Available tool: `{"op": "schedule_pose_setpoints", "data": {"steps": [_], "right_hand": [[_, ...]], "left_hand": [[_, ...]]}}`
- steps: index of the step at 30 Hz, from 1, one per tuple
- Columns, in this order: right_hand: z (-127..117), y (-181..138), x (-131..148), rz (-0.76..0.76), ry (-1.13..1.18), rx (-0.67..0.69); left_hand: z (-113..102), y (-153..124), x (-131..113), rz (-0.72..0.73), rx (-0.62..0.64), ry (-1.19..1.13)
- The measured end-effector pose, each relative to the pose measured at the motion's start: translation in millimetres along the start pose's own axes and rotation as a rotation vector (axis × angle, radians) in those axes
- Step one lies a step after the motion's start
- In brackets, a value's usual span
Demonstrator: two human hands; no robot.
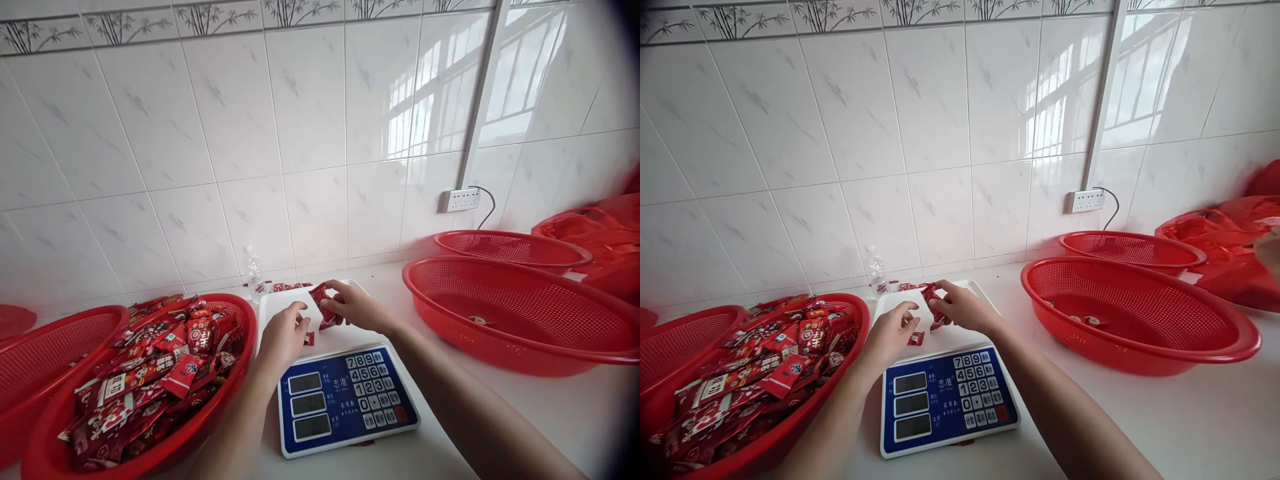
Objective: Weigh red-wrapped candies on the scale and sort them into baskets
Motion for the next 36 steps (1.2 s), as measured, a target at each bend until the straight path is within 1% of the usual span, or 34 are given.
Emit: {"op": "schedule_pose_setpoints", "data": {"steps": [2,4,6,7,9,12,16,20,23,25,27,29,32,36], "right_hand": [[-6.3,3.1,-7.6,0.045,-0.06,0.017],[-9.0,4.4,-13.7,0.083,-0.108,0.053],[-9.8,3.8,-17.9,0.11,-0.147,0.079],[-10.5,3.2,-19.5,0.123,-0.167,0.075],[-12.2,2.1,-22.4,0.147,-0.209,0.043],[-11.7,1.5,-25.5,0.161,-0.255,0.019],[-8.0,2.4,-28.4,0.161,-0.279,0.042],[-12.9,2.3,-27.2,0.155,-0.346,-0.009],[-18.9,0.6,-23.2,0.125,-0.387,-0.045],[-23.4,-1.1,-21.5,0.109,-0.413,-0.069],[-28.3,-2.6,-22.0,0.115,-0.458,-0.098],[-33.3,-3.4,-24.8,0.145,-0.526,-0.129],[-36.2,-2.5,-30.8,0.194,-0.625,-0.122],[-32.9,-0.9,-33.1,0.199,-0.682,-0.053]], "left_hand": [[4.9,-3.6,1.2,0.024,0.108,0.004],[6.2,-8.3,-1.8,0.09,0.18,0.002],[3.2,-11.8,-5.3,0.156,0.177,0.058],[1.7,-12.6,-5.6,0.166,0.163,0.107],[1.4,-12.7,-3.7,0.14,0.146,0.204],[8.4,-10.0,-1.4,0.077,0.181,0.24],[16.4,-5.0,-5.4,-0.016,0.282,0.228],[11.3,-5.1,-19.4,-0.075,0.407,0.332],[2.4,-11.1,-31.3,-0.093,0.491,0.429],[-6.1,-15.6,-36.8,-0.089,0.523,0.49],[-18.9,-17.5,-38.8,-0.081,0.52,0.554],[-35.9,-16.1,-35.4,-0.091,0.502,0.609],[-63.7,-10.4,-16.0,-0.173,0.502,0.632],[-91.9,-6.0,32.5,-0.325,0.541,0.645]]}}
Point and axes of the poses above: each hand's wrist, its own y-axis towards the middle knuckle, its own z-axis out of the palm, x = y × z, the point moved 6 cm from there along y, towards the middle knuckle, and after that the axes turned 5 degrees about z, right-handed, at the moved point
